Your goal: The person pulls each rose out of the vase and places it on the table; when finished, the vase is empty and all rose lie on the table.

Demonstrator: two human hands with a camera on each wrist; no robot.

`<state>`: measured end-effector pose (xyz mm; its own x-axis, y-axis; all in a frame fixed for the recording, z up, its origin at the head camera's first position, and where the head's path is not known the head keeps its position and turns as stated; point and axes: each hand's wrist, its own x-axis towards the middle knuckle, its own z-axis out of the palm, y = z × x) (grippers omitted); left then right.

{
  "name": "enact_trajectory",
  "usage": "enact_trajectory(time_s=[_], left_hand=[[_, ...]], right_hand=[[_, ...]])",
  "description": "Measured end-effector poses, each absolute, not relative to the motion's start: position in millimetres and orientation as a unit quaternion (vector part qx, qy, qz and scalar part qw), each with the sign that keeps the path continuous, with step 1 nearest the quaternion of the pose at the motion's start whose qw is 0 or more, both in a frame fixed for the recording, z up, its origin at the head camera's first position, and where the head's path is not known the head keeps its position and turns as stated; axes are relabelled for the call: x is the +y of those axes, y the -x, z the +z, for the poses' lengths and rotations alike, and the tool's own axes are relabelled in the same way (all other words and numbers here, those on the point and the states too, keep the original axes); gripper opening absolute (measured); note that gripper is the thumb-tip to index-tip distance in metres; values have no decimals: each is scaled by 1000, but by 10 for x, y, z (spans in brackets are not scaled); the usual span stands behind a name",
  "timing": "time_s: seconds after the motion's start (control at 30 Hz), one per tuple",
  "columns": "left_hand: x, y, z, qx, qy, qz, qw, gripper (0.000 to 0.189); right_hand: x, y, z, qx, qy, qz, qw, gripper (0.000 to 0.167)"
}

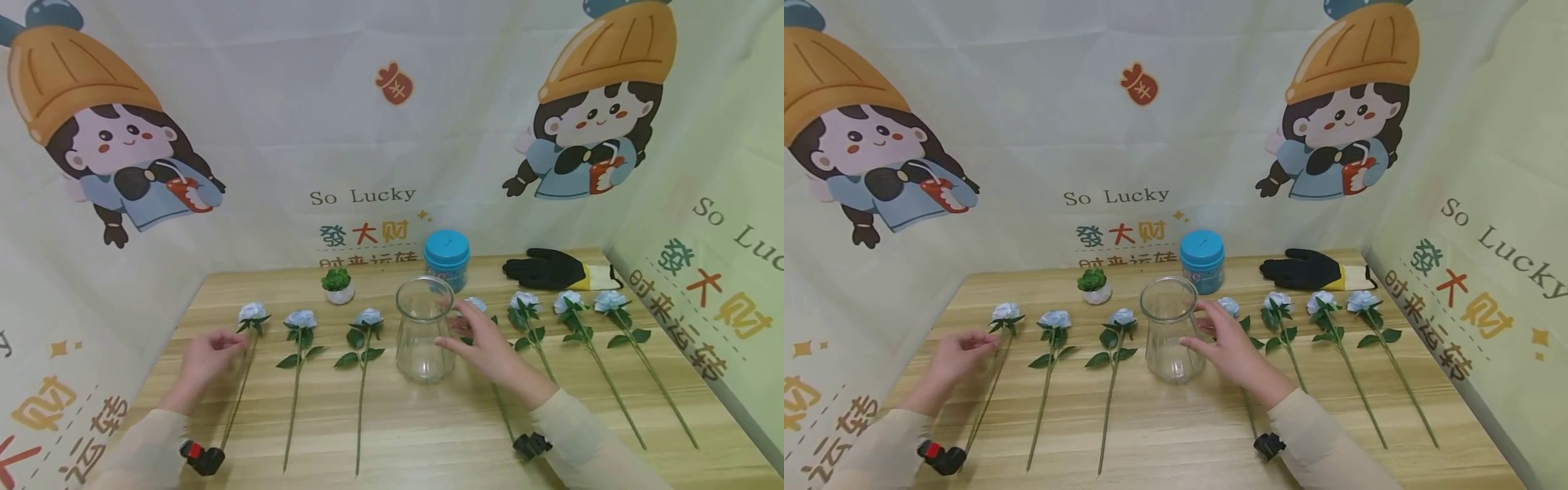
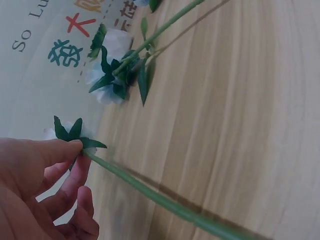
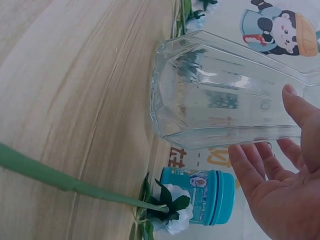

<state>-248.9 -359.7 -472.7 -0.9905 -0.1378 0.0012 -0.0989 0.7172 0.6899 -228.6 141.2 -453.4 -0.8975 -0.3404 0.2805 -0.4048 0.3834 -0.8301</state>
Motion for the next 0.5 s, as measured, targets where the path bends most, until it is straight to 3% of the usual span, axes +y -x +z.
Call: enact_trajectory(time_s=[0.5], left_hand=[[-3534, 2442, -4895, -941, -112, -319, -5, 27]], right_hand=[[1406, 2292, -4542, -829, -220, 514, 20, 63]])
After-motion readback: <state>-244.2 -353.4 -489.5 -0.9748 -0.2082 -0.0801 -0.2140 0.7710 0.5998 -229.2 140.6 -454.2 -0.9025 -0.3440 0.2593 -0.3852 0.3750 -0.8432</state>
